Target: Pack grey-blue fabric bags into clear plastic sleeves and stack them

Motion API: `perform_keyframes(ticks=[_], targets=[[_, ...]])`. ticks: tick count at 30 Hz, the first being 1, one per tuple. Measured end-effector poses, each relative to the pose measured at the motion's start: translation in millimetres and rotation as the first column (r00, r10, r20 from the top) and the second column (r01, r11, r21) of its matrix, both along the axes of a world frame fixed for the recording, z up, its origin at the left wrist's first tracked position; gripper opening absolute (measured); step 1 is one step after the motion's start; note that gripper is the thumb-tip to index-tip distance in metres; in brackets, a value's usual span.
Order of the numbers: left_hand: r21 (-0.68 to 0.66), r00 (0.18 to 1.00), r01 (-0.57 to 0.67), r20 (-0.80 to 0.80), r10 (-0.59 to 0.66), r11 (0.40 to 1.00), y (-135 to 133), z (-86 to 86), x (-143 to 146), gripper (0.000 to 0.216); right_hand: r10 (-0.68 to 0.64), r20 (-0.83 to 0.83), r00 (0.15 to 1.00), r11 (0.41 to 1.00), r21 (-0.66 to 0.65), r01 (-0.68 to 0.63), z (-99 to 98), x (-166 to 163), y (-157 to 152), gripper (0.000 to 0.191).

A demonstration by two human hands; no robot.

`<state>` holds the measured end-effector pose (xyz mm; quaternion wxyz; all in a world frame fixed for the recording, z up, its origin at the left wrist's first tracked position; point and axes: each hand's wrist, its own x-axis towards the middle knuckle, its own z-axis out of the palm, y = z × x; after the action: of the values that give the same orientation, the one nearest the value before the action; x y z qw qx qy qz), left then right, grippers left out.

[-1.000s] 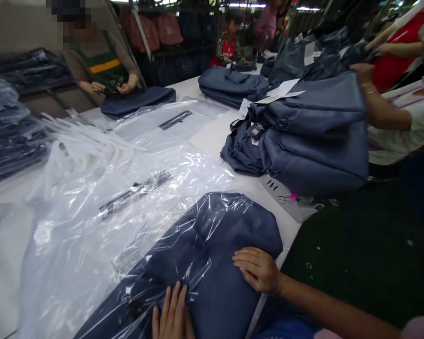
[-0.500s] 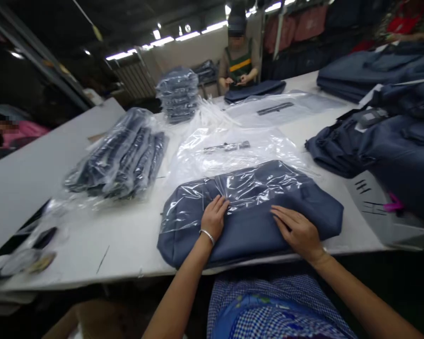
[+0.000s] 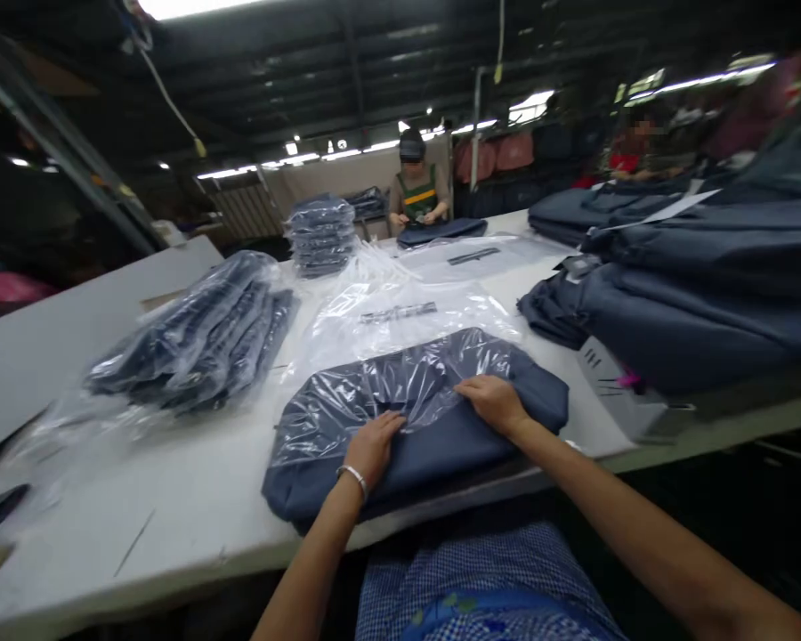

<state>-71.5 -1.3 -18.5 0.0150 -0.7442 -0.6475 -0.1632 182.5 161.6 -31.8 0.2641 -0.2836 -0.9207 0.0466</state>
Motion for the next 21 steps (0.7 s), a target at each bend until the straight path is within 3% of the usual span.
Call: perform_keyframes(ticks=[4,8,12,14,15,16,18,19,20,21], targets=[[-0.056,1.000,-0.020,0.022,0.021,0.998,-11.0,1.2,13.5,0.036,-0.040,0.033,0.999,0.999,0.015,0.039,-2.1,9.8,-21.5,0.034],[-0.060,1.000,0.005,-0.023,-0.006,0.998,-24.3,-2.4,28.0,0.043,-0.070,-0.003,0.998,0.997,0.014,0.070,1.9,24.6,-45.3,0.031],[0.004,0.986,0.069,-0.154,-0.068,0.998,-36.2,-13.6,35.8,0.068,-0.054,-0.287,0.956,0.996,-0.088,0.030,3.0,45.0,-91.1,0.028],[0.025,0.980,0.059,-0.194,-0.053,0.998,-38.8,-19.9,38.0,0.077,-0.169,-0.445,0.879,0.957,-0.288,0.038,-2.8,53.0,-117.4,0.023],[0.031,0.978,0.047,-0.203,-0.040,0.998,-39.3,-22.3,38.9,0.080,-0.269,-0.486,0.831,0.894,-0.448,0.028,-7.2,55.5,-128.8,0.021],[0.033,0.978,0.036,-0.206,-0.029,0.999,-39.4,-24.1,39.7,0.081,-0.388,-0.492,0.780,0.781,-0.624,-0.005,-12.2,57.0,-138.2,0.021],[0.028,0.979,0.024,-0.205,-0.018,0.999,-38.9,-25.5,41.1,0.081,-0.601,-0.422,0.679,0.447,-0.881,-0.152,-22.5,56.8,-150.1,0.027],[0.025,0.979,0.023,-0.204,-0.018,0.999,-38.6,-25.2,41.8,0.080,-0.673,-0.387,0.631,0.292,-0.922,-0.255,-27.1,55.5,-153.1,0.028],[0.021,0.980,0.022,-0.201,-0.017,1.000,-38.3,-24.6,42.5,0.080,-0.727,-0.372,0.578,0.181,-0.915,-0.361,-31.0,53.6,-154.4,0.028],[0.017,0.981,0.018,-0.196,-0.015,1.000,-38.1,-23.6,43.4,0.080,-0.769,-0.372,0.519,0.116,-0.881,-0.459,-34.2,51.4,-154.6,0.027]])
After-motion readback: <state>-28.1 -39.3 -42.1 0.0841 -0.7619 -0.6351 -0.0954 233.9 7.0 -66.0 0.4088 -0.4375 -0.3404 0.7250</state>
